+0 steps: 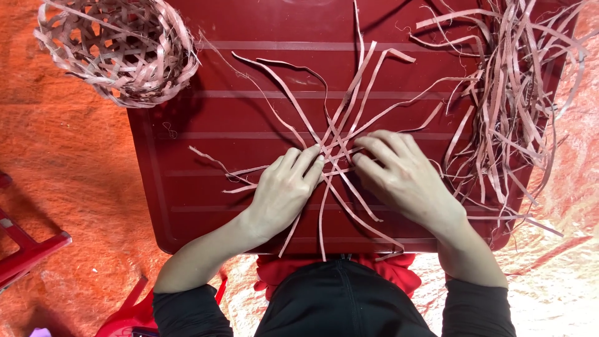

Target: Weaving the base of a basket using thin pink strips on a low red table.

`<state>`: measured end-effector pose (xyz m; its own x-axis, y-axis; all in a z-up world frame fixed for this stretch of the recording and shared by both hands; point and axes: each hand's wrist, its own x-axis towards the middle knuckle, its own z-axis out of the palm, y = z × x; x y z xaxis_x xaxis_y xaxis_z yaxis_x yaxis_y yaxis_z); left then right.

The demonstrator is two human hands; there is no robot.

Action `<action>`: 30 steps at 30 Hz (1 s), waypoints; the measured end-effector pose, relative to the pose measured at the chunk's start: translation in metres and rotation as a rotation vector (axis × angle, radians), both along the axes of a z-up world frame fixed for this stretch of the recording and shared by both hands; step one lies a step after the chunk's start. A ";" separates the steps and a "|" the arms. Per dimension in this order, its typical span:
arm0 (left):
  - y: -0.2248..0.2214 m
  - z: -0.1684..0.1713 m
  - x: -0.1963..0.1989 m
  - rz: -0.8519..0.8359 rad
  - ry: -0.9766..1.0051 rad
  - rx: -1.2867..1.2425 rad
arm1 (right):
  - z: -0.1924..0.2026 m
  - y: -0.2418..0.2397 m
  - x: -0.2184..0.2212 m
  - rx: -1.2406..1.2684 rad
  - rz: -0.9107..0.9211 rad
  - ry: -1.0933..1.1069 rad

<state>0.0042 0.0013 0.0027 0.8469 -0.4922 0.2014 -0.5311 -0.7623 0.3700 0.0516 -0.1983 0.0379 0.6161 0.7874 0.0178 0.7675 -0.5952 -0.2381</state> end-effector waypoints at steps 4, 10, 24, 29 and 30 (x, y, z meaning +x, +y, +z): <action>-0.001 0.006 0.002 0.004 0.003 0.019 | -0.006 0.004 -0.007 0.057 0.032 0.071; -0.003 0.011 0.005 0.019 0.025 0.006 | -0.019 0.009 -0.008 0.051 -0.006 0.056; -0.005 0.002 0.003 0.083 0.109 -0.065 | -0.025 0.013 -0.008 0.104 -0.097 0.086; -0.006 0.001 0.003 0.078 0.090 -0.060 | -0.028 0.012 -0.010 0.134 -0.112 0.112; -0.006 0.000 0.003 0.073 0.084 -0.061 | -0.029 0.012 -0.010 0.150 -0.117 0.127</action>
